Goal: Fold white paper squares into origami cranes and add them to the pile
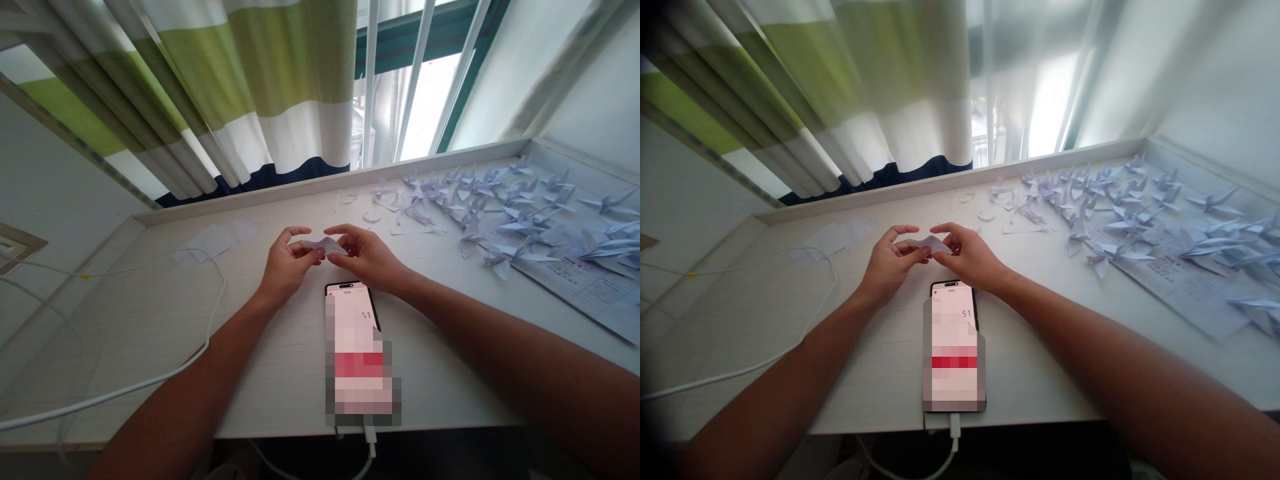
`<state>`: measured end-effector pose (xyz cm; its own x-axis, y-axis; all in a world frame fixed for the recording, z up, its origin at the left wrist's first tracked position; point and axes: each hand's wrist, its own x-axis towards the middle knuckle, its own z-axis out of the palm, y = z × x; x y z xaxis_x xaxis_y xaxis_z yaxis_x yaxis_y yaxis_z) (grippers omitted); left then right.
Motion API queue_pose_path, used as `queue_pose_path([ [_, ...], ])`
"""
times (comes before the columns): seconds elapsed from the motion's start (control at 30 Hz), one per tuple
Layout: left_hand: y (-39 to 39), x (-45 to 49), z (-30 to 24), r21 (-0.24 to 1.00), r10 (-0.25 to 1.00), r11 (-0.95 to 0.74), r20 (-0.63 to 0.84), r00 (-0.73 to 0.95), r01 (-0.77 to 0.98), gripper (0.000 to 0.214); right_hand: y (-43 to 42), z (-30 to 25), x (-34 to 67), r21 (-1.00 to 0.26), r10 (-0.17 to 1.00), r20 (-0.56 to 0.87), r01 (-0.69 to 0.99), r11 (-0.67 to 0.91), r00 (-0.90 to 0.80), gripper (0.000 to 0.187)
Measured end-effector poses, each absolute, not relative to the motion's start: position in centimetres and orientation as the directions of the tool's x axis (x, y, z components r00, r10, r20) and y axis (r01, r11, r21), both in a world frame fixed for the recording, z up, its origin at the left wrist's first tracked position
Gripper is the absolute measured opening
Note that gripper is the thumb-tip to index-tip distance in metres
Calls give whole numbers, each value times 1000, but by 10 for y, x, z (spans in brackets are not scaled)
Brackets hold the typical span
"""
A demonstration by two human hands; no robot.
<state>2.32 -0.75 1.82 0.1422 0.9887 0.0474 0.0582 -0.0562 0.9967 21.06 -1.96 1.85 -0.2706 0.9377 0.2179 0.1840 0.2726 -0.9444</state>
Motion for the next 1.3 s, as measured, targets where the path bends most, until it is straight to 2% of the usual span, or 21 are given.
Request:
queue_pose_path([
  [0.2, -8, 16, 21, 994, 965, -27, -2, 263, 107, 47, -22, 20, 209, -940, 928, 206, 199, 275, -311, 28],
  [0.33, -7, 17, 19, 995, 974, -65, 46, 221, 82, 39, -22, 18, 208, -954, 937, 185, 176, 244, -295, 29],
  [0.4, -8, 18, 17, 988, 971, -92, 61, 230, 124, 36, -22, 17, 207, -943, 946, 186, 221, 248, -267, 26],
  [0.57, -14, 21, 14, 940, 954, -217, 146, 262, 262, 33, -22, 18, 209, -771, 921, 308, 506, 388, -237, 18],
  [0.7, -18, 23, 17, 911, 943, -266, 178, 283, 315, 34, -22, 21, 212, -643, 881, 346, 602, 473, -322, 19],
  [0.83, -17, 24, 17, 918, 947, -256, 177, 267, 302, 40, -25, 25, 209, -572, 888, 339, 682, 456, -309, 17],
  [0.97, -17, 23, 16, 934, 958, -220, 153, 242, 281, 39, -26, 27, 205, -643, 917, 352, 664, 382, -187, 15],
  [1.17, -20, 24, 21, 923, 942, -257, 173, 289, 286, 36, -25, 25, 206, -735, 941, 307, 592, 329, -143, 21],
  [1.3, -18, 24, 21, 974, 968, -137, 93, 235, 179, 39, -27, 27, 206, -806, 941, 308, 488, 335, -138, 11],
])
